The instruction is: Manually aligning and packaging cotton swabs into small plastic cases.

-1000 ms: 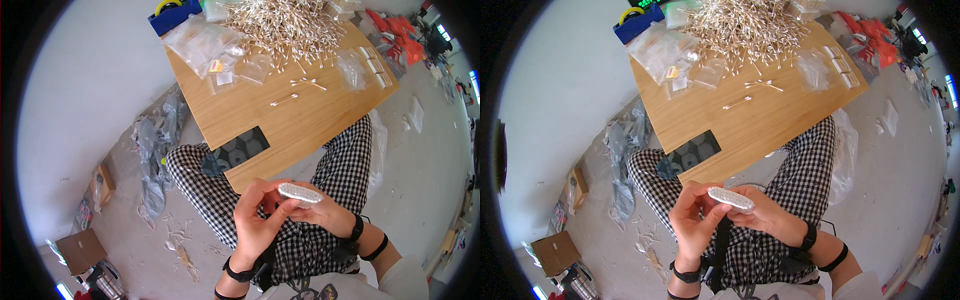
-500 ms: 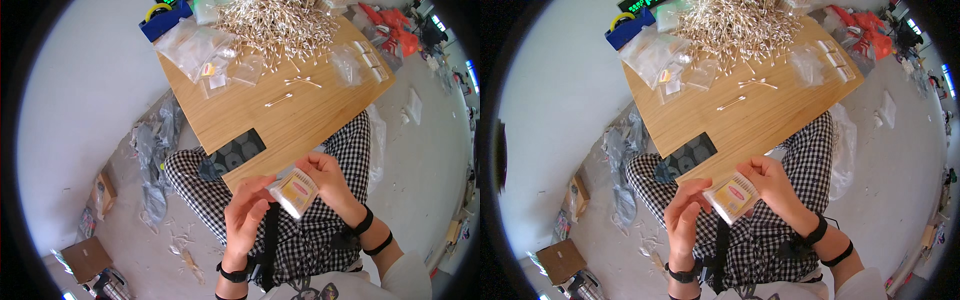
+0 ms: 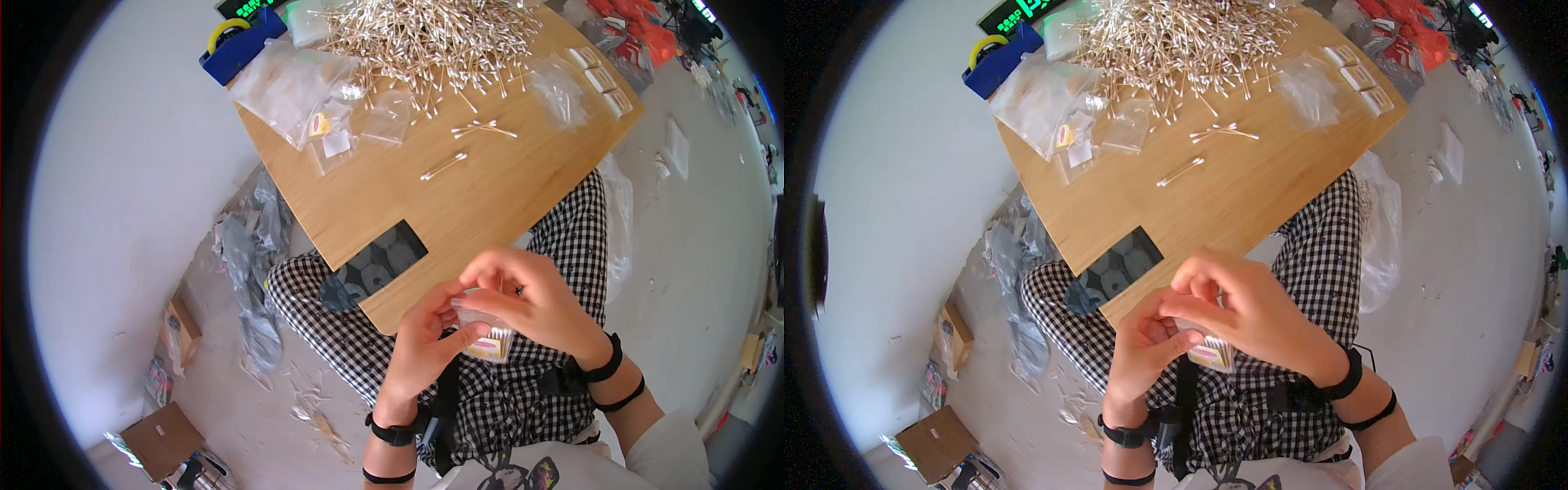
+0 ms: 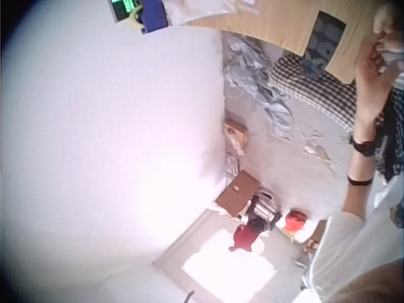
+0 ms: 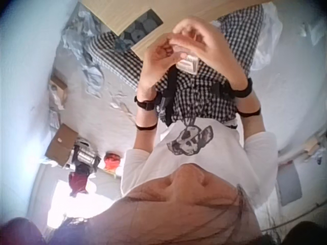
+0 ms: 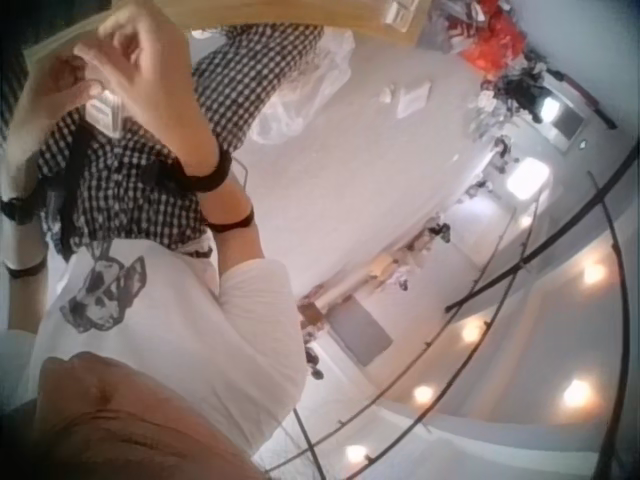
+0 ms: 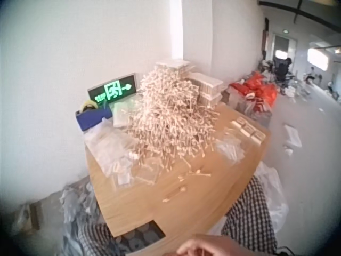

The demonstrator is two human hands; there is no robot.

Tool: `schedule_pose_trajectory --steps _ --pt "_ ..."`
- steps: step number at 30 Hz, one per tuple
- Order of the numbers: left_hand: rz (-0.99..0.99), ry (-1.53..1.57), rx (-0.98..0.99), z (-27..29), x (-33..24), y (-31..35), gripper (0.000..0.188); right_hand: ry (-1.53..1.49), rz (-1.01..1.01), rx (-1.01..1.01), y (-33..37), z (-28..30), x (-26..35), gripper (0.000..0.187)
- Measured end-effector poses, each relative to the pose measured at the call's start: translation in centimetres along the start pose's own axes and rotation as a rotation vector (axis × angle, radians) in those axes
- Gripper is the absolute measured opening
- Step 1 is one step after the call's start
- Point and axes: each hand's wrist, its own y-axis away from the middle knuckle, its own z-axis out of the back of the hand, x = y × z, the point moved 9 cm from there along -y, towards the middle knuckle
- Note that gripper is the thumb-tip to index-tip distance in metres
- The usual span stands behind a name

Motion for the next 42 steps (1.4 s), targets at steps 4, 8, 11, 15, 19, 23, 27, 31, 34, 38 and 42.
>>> schedule_pose_trajectory --steps 4,8,11,15,19,23,27,31,34,38,42 --pt "-0.177 0.168 -0.154 1.4 -0.3 0.4 0.030 -0.082 0.327 -0.140 1.2 1.7 0.8 0.043" --pt "-0.232 0.507 -0.273 2.3 0.4 0.7 0.024 -0.086 0.146 0.000 1.5 -0.5 -1.3 0.045" --pt "-0.330 0.110 -0.313 3.0 -1.6 0.9 0.019 0.140 0.298 -0.111 1.8 0.5 0.0 0.027" --pt "-0.375 -0.448 -0.248 3.1 -4.6 1.6 0.025 0.381 0.541 -0.166 2.2 0.9 2.8 0.031" --pt "-0.563 -0.703 -0.190 1.5 -6.6 2.3 0.028 0.399 0.541 -0.130 2.3 1.1 3.1 0.032" --pt "-0.665 -0.721 -0.204 1.2 -6.6 3.0 0.024 0.311 0.572 -0.132 2.5 1.5 3.3 0.034" --pt "-0.586 -0.562 -0.332 1.8 -5.2 3.6 0.017 0.178 0.489 -0.109 2.6 1.7 2.7 0.038" --pt "-0.578 -0.515 -0.483 1.9 -4.5 3.9 0.017 0.295 0.441 -0.477 3.5 3.4 2.2 0.045" --pt "-0.641 -0.630 -0.606 0.9 -5.0 4.4 0.018 0.247 0.431 -0.488 4.2 2.4 1.9 0.042" --pt "-0.741 -0.890 -0.643 -1.4 -6.0 4.1 0.019 0.044 0.249 -0.299 3.3 -0.2 0.5 0.038" --pt "-0.839 -1.061 -0.532 -3.5 -6.0 3.3 0.027 -0.022 0.256 -0.379 3.4 -0.1 0.5 0.027"
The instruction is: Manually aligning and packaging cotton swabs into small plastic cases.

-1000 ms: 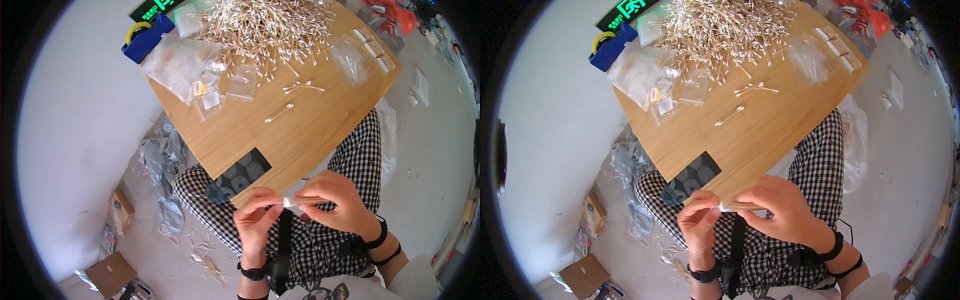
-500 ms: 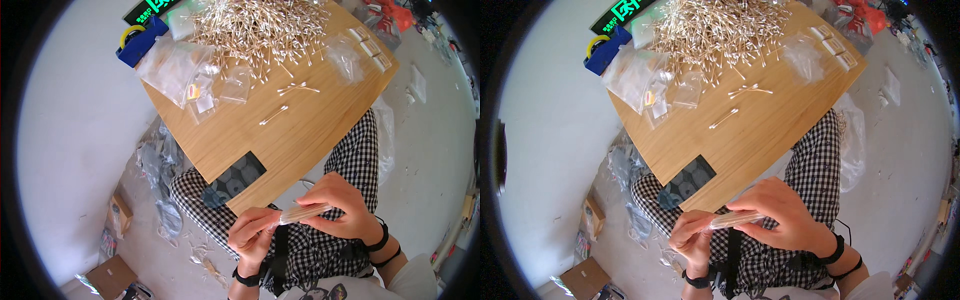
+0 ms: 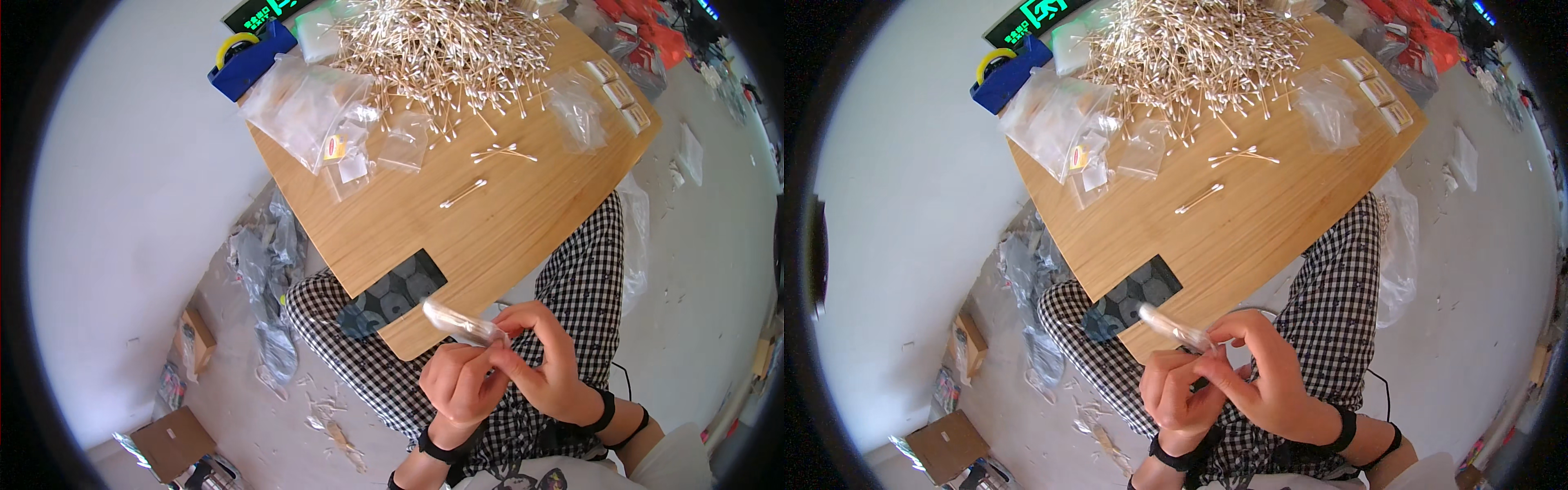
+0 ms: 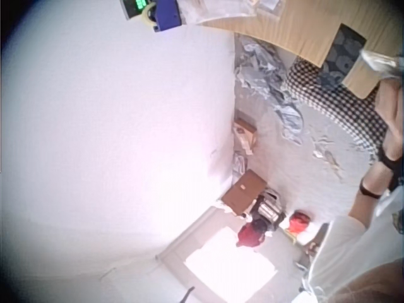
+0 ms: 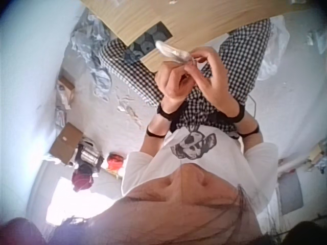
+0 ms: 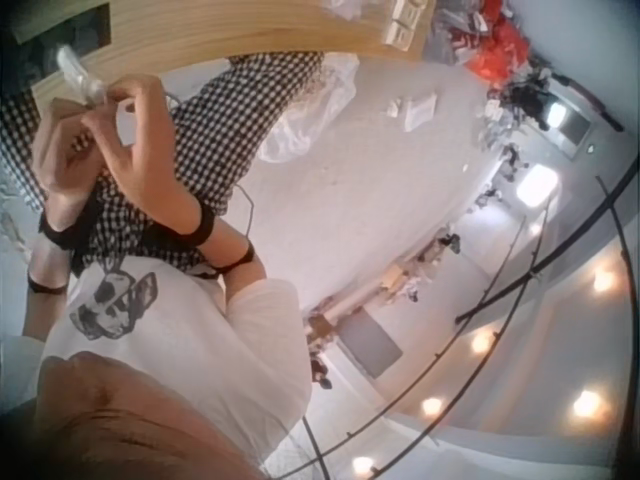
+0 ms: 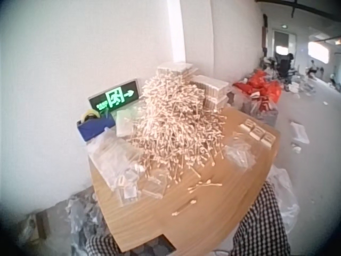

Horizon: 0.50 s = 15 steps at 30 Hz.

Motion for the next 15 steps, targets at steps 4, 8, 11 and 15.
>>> schedule_pose_trajectory --steps 4,8,11,15 --pt "-0.041 -0.030 0.022 -0.5 -0.4 -0.1 0.028 0.072 0.064 -0.052 -0.2 0.5 -0.2 0.015" --pt "0.023 -0.062 0.003 1.8 -0.6 0.2 0.041 0.211 0.221 -0.053 -1.0 2.5 0.9 0.009" --pt "0.273 0.109 -0.072 3.0 2.2 -0.9 0.047 0.134 0.344 0.040 -0.7 2.7 1.4 0.008" --pt "0.334 0.610 0.323 -0.4 3.4 -0.4 0.038 0.158 0.452 0.000 0.2 3.3 2.1 0.012"
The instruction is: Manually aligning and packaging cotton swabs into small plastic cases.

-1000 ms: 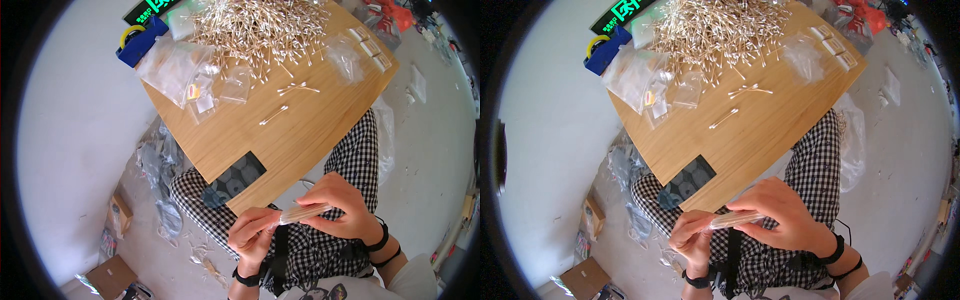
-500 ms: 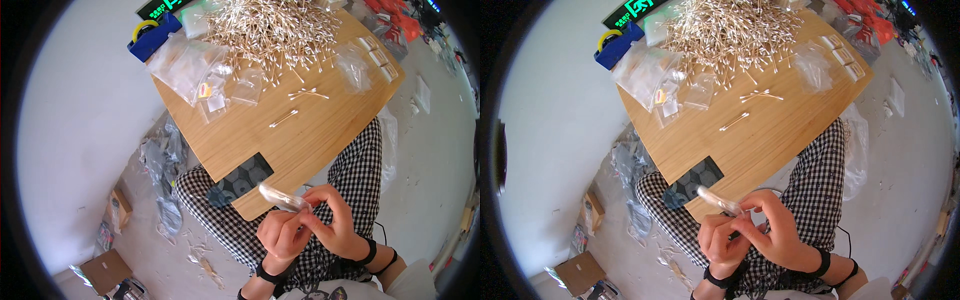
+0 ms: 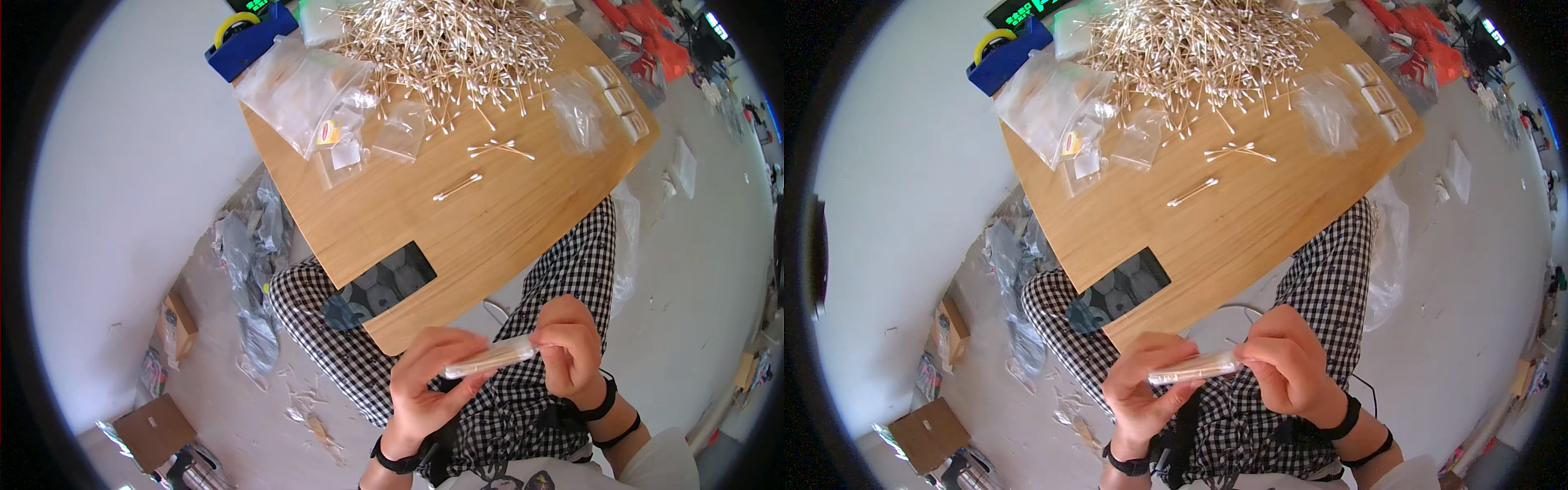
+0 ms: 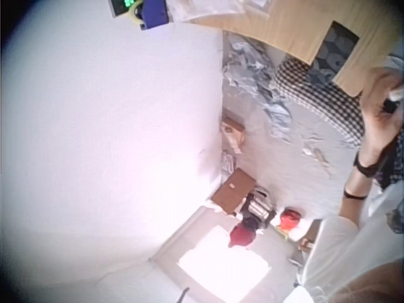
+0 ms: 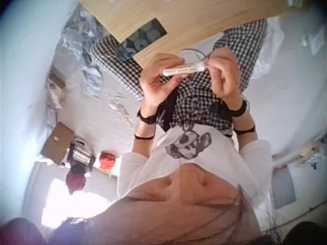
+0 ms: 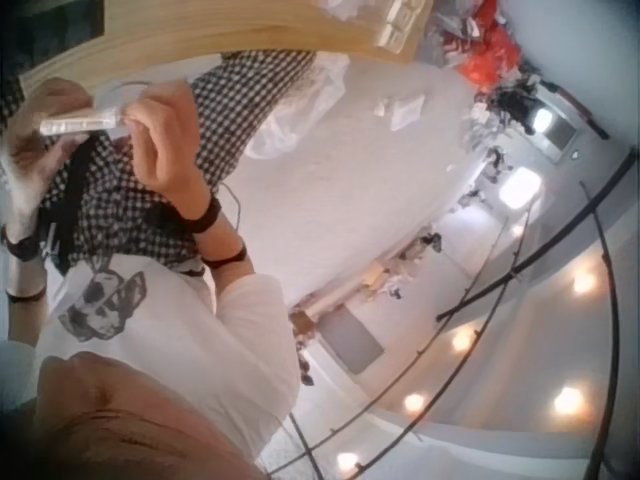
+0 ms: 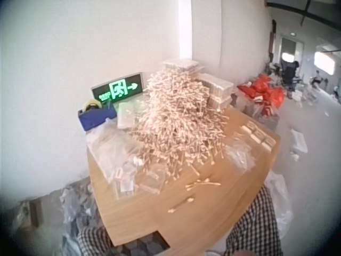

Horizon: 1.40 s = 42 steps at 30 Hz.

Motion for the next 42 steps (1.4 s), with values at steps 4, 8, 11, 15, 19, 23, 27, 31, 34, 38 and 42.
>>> schedule_pose_trajectory --steps 4,8,11,15,19,23,27,31,34,38,42 --pt "0.064 0.097 0.053 -0.8 -0.2 0.4 0.038 -0.140 0.027 -0.048 1.6 0.5 -0.5 0.016" --pt "0.046 0.186 0.091 -1.6 -0.2 0.7 0.028 -0.141 0.114 -0.078 2.3 1.0 0.2 0.025" --pt "-0.005 0.181 0.129 -1.9 0.0 0.8 0.039 -0.052 0.202 0.094 1.9 0.9 1.4 0.030" --pt "0.123 0.252 0.101 -2.0 1.2 1.5 0.037 0.002 0.075 0.239 1.5 0.4 0.5 0.029" --pt "0.171 0.257 0.094 -1.7 1.2 1.6 0.035 0.026 0.035 0.139 1.4 0.8 0.1 0.030" --pt "0.109 0.264 0.107 -1.8 1.0 1.3 0.037 0.040 0.138 0.079 2.4 1.4 0.6 0.034" --pt "0.098 0.294 0.108 -2.0 0.9 1.7 0.037 -0.026 0.215 0.070 2.6 1.6 1.2 0.027" --pt "0.244 0.328 0.116 -2.6 1.6 2.2 0.033 0.020 -0.034 0.047 2.9 1.1 -0.6 0.009" --pt "0.297 0.365 0.079 -2.5 2.0 2.2 0.033 -0.016 -0.237 -0.075 3.6 1.5 -1.9 0.005" --pt "0.310 0.385 0.054 -2.1 2.4 2.2 0.034 -0.082 -0.341 -0.089 3.3 1.2 -2.4 0.005" --pt "0.309 0.414 0.059 -2.0 2.4 2.5 0.034 -0.060 -0.273 -0.090 3.0 1.4 -2.0 0.004"
